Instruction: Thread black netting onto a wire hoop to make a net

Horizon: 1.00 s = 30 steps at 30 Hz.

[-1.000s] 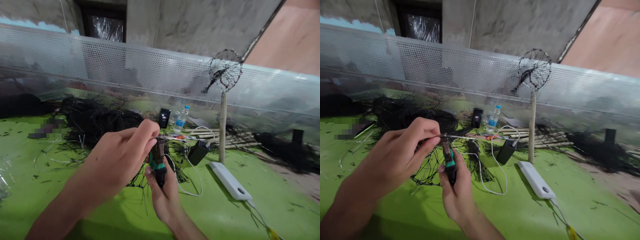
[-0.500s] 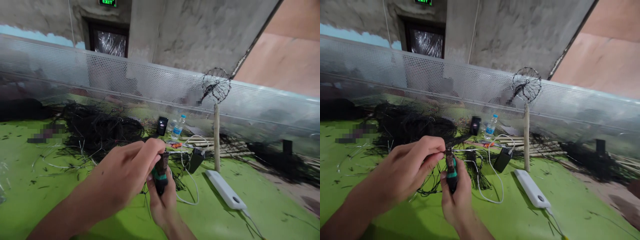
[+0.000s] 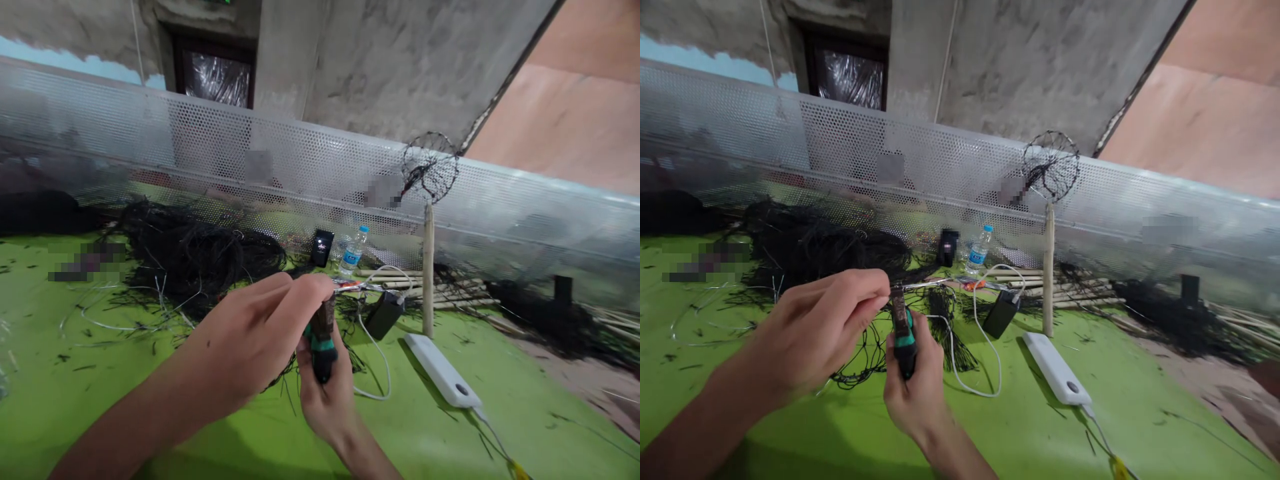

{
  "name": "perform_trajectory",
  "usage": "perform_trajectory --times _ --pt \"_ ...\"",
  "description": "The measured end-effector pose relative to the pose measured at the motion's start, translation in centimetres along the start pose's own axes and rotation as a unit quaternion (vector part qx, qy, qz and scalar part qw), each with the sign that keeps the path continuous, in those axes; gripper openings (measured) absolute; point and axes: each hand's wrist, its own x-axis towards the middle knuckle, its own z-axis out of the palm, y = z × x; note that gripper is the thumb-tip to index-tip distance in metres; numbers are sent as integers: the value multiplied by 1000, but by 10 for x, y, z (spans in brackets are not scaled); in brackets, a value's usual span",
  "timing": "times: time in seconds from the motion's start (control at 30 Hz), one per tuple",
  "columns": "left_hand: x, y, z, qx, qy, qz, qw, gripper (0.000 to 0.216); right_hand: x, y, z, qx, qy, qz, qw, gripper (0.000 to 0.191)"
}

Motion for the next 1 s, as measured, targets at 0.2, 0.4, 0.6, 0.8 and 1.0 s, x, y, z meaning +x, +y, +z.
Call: perform_trajectory --times 0.2,0.4,0.6,0.8,1.0 --pt "0 7 -3 29 22 21 999 6 -2 1 -1 11 23 -12 1000 25" --pt "1 10 3 107 51 53 992 21 8 -3 -10 12 -27 -24 999 18" --pt "3 11 5 72 62 44 994 25 13 3 -16 32 -51 -40 997 17" --pt "1 12 0 36 39 18 998 18 13 4 -14 51 -79 -30 995 36" --pt "2 11 -2 21 26 14 999 20 16 2 -12 51 -63 -43 996 37"
